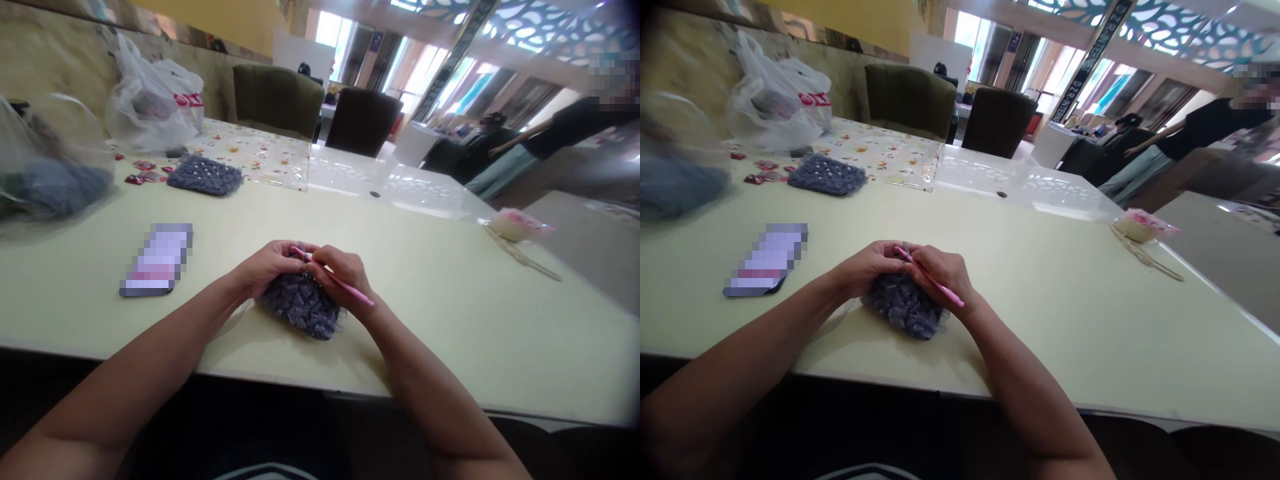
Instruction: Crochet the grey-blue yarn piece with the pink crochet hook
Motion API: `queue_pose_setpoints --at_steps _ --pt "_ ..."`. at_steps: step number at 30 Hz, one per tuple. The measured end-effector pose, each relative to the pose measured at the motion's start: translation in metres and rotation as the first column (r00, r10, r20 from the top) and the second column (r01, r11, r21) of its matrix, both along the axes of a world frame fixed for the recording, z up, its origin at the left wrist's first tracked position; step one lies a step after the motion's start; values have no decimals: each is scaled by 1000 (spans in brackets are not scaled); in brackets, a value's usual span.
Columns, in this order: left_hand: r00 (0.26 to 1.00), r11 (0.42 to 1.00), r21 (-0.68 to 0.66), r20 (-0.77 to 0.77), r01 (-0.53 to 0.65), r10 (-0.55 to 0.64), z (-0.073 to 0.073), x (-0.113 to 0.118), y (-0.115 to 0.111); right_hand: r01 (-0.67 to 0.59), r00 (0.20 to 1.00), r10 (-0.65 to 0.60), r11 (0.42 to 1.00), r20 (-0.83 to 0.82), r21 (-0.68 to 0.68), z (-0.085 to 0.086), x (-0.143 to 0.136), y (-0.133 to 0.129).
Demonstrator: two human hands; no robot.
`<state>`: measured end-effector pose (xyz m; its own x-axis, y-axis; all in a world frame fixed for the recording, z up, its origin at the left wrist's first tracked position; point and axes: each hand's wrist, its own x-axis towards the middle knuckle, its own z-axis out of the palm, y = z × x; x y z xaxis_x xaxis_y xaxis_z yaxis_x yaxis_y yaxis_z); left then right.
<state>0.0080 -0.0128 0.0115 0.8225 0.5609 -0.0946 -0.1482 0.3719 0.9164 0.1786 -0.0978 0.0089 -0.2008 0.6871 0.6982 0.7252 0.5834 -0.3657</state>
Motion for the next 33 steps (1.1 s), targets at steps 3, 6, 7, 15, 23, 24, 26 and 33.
queue_pose_setpoints --at_steps 3,6,7,15,23,24,26,33 --pt "999 998 38 -1 41 -41 -1 -1 0 26 996 -27 1000 88 17 -2 2 2" --pt "989 967 211 -81 142 -128 7 -9 6 35 998 -35 999 49 9 2 2 0" --pt "984 937 309 -124 161 -128 9 -13 9 43 999 -43 999 15 12 4 2 -1" --pt "963 705 703 -241 87 122 6 -15 25 30 961 -54 995 -270 -93 8 0 0" --pt "998 958 283 -23 -50 59 7 -12 19 -105 951 35 971 -307 -215 20 11 -3" --pt "997 960 273 -16 -66 73 7 -12 19 -130 954 56 962 -296 -238 22 13 -3" --pt "996 965 250 -25 -77 86 9 -13 18 -171 957 93 946 -274 -275 24 17 -3" --pt "991 947 304 -56 -102 125 10 -13 17 -227 967 167 905 -190 -359 28 27 -3"
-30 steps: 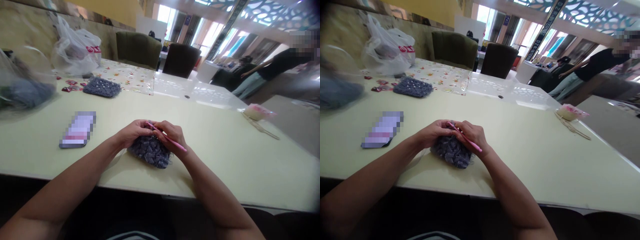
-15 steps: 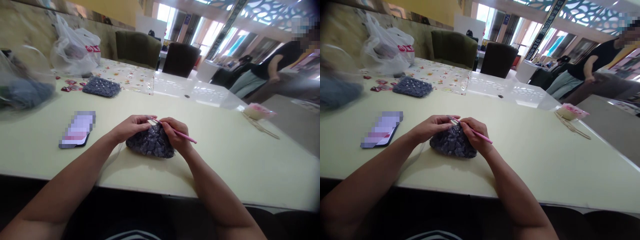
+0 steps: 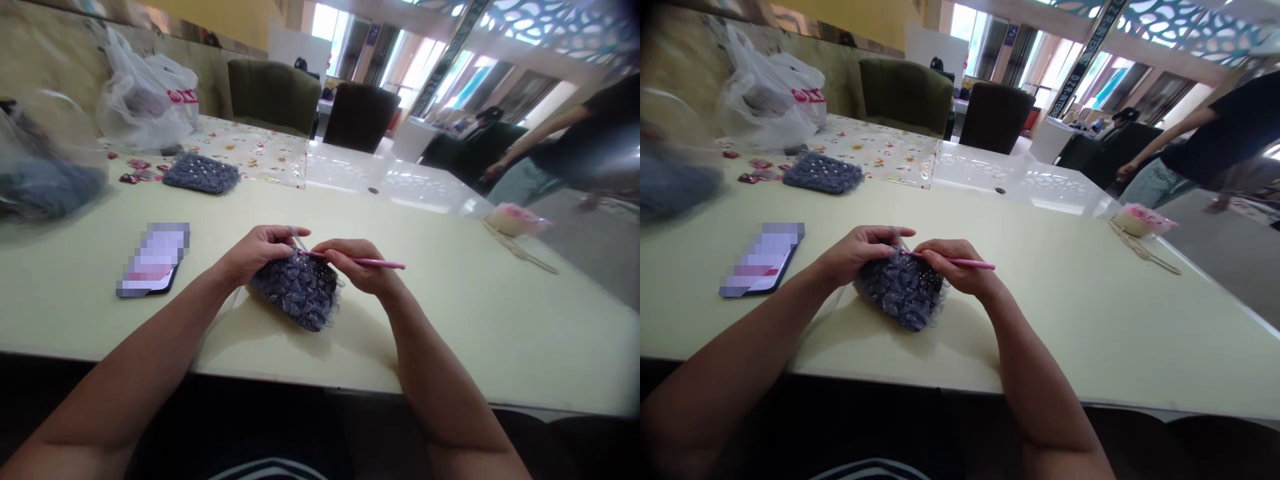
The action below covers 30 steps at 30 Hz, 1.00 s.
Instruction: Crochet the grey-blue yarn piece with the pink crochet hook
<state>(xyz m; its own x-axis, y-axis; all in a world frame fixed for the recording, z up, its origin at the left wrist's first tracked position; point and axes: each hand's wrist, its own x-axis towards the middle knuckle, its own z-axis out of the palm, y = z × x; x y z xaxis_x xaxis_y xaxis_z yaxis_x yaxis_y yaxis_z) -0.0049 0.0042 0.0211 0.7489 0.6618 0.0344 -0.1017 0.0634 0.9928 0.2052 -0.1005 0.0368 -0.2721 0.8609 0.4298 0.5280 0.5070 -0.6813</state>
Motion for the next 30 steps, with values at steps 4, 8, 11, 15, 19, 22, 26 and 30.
queue_pose_setpoints --at_steps 4,8,11,15,19,22,26,30 --pt "999 994 97 -30 -42 46 0 1 -1 -11 999 11 1000 53 13 1 -2 0" --pt "990 954 291 -86 -79 108 1 2 -7 -3 995 -3 998 105 58 -1 -5 2" --pt "976 876 467 -112 -116 189 5 4 -13 25 981 -46 994 189 109 -7 -10 4" --pt "963 821 549 -99 -157 250 6 7 -19 122 903 -230 947 362 297 -22 -22 7" --pt "974 908 372 -41 -191 222 -2 11 -19 255 740 -546 768 393 587 -39 -37 9" --pt "991 991 -22 14 -131 131 -6 12 -18 237 694 -628 660 352 713 -47 -41 10" --pt "999 921 -386 28 43 -35 -1 9 -16 138 730 -605 585 316 799 -46 -36 9" --pt "993 892 -440 98 100 -62 4 6 -12 85 856 -412 710 314 699 -39 -27 7"
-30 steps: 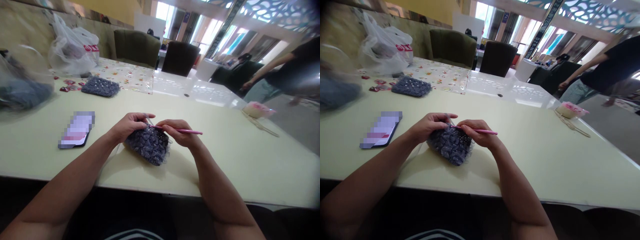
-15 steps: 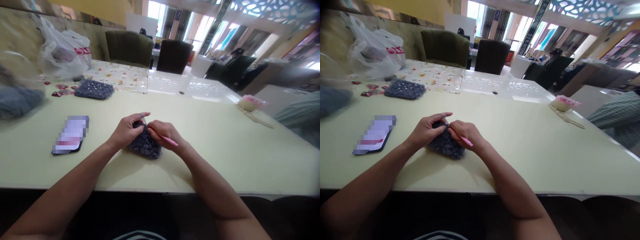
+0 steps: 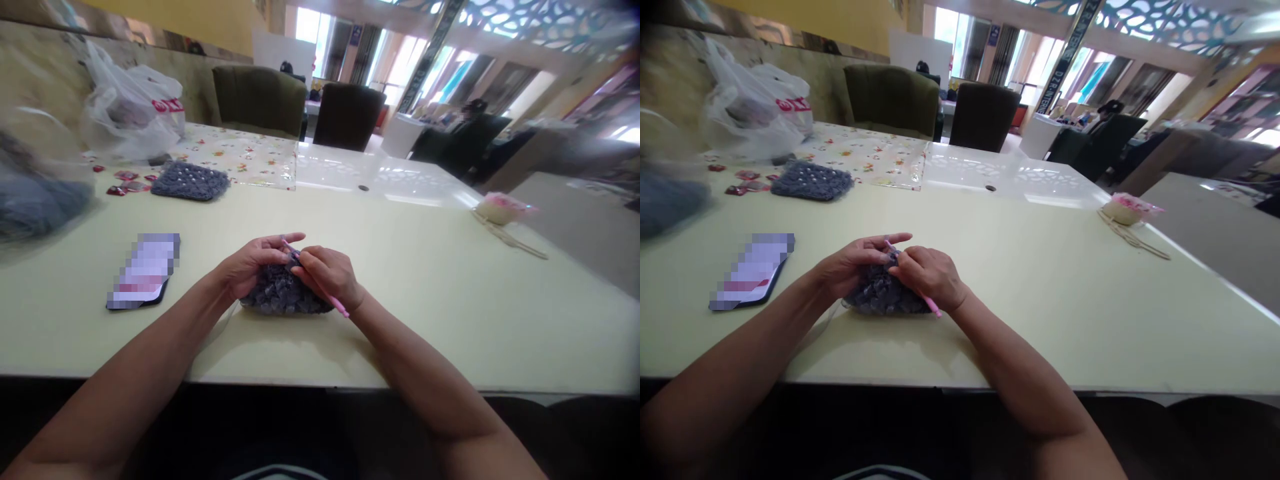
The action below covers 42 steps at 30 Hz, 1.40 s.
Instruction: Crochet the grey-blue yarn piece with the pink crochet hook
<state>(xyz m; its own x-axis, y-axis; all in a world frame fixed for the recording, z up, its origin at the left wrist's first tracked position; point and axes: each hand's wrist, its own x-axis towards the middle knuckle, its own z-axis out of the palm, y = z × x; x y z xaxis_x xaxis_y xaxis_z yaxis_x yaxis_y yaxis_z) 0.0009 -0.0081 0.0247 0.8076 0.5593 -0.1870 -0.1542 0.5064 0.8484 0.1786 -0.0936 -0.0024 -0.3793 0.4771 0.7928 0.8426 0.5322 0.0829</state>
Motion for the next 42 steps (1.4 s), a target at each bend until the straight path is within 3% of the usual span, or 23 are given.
queue_pose_setpoints --at_steps 2,5,17,21,23,27,32,36,40,42 --pt "1000 1000 -7 20 0 0 0 -1 2 -88 993 80 992 -89 -89 3 3 0" --pt "999 1000 -7 32 2 -2 -1 -2 6 -158 974 138 982 -177 -107 6 4 0" --pt "996 995 -53 -23 82 -84 -4 -4 10 -177 980 156 969 -123 -175 9 5 1" --pt "999 995 95 -42 -17 21 -6 -3 12 -116 987 84 960 -135 -257 11 4 0" --pt "993 963 254 -50 -90 106 -6 -2 12 -127 980 77 951 -184 -280 13 2 -2" --pt "971 818 557 -82 -141 224 -4 -1 8 -217 936 104 923 -337 -318 19 1 -9" --pt "962 698 708 -107 -104 251 -2 -1 4 -264 903 104 899 -418 -349 21 5 -12" --pt "949 615 787 -151 -54 276 -2 -3 7 -216 950 109 906 -293 -363 19 6 -9" --pt "945 610 792 -196 -4 261 -3 -3 11 -31 999 20 946 -36 -323 18 4 -6" --pt "940 594 804 -211 10 270 -4 -3 12 -16 1000 13 945 -11 -325 18 3 -7"
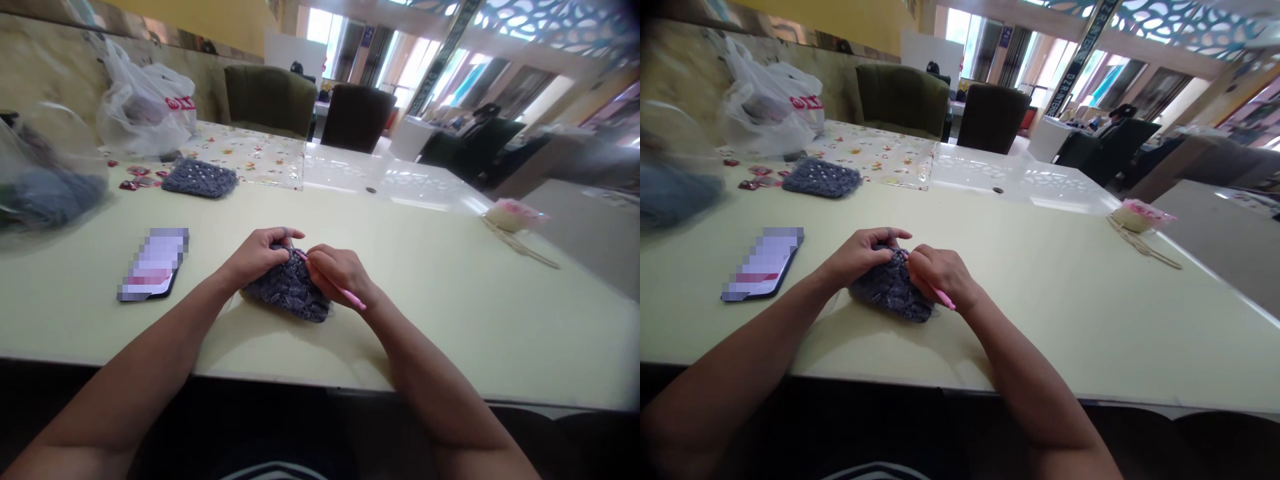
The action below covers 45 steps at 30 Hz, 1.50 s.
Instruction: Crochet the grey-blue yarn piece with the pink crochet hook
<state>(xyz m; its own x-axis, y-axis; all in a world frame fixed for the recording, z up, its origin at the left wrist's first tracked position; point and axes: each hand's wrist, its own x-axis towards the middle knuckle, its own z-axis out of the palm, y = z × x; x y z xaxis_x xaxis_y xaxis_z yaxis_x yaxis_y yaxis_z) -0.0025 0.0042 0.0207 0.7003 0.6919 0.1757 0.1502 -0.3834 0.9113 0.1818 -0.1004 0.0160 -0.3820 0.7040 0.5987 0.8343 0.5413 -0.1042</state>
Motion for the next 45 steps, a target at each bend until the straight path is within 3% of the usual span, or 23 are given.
queue_pose_setpoints --at_steps 4,6,10,12,14,16,18,19,21,23,25,27,29,31,35,38,41,43,45 --pt "1000 996 93 5 -9 9 1 0 1 -103 975 83 990 -204 -91 4 1 -3" --pt "1000 997 79 31 1 -4 0 0 0 -145 935 91 980 -342 -135 5 2 -3" --pt "992 979 -191 121 71 -48 -7 4 -2 -123 851 10 976 -525 -182 0 1 2" --pt "979 919 -366 189 144 -78 -11 5 -4 -71 856 -26 983 -516 -168 -4 -1 5" --pt "969 870 -445 212 210 -125 -12 5 -3 -31 865 -45 989 -500 -143 -7 -3 6" --pt "971 908 -348 127 234 -202 -10 2 2 -10 843 -59 992 -535 -126 -7 -3 5" --pt "978 982 -64 -98 177 -183 -5 -3 9 1 795 -85 990 -600 -140 -6 -3 4" --pt "971 986 109 -218 126 -100 -3 -6 13 1 769 -97 989 -632 -150 -4 -2 4" --pt "929 929 369 -356 37 105 1 -11 20 -6 716 -110 987 -690 -164 -2 -1 5" --pt "924 900 436 -340 -9 174 2 -13 23 -24 664 -111 985 -739 -169 0 0 6" --pt "978 951 308 -198 2 61 2 -11 19 -38 618 -116 983 -777 -177 1 -1 7" --pt "996 997 19 44 74 -75 1 -6 9 -50 592 -115 983 -798 -179 0 -4 6" --pt "962 945 -283 257 167 -93 -3 2 -2 -74 612 -97 981 -785 -179 -4 -8 5" --pt "935 861 -462 352 212 -41 -6 8 -12 -83 678 -75 981 -731 -177 -8 -11 3" --pt "928 785 -571 372 240 -13 -8 11 -20 -30 848 -20 996 -529 -87 -14 -9 3" --pt "932 782 -580 363 226 0 -7 12 -23 49 968 -34 997 -250 57 -16 -8 6" --pt "933 828 -545 351 133 80 -8 16 -29 208 977 -211 952 -11 227 -16 -11 7" --pt "930 846 -531 337 58 147 -9 20 -33 290 945 -325 896 50 338 -17 -16 7" --pt "928 822 -568 328 42 179 -9 21 -34 317 925 -374 857 69 407 -18 -20 6"
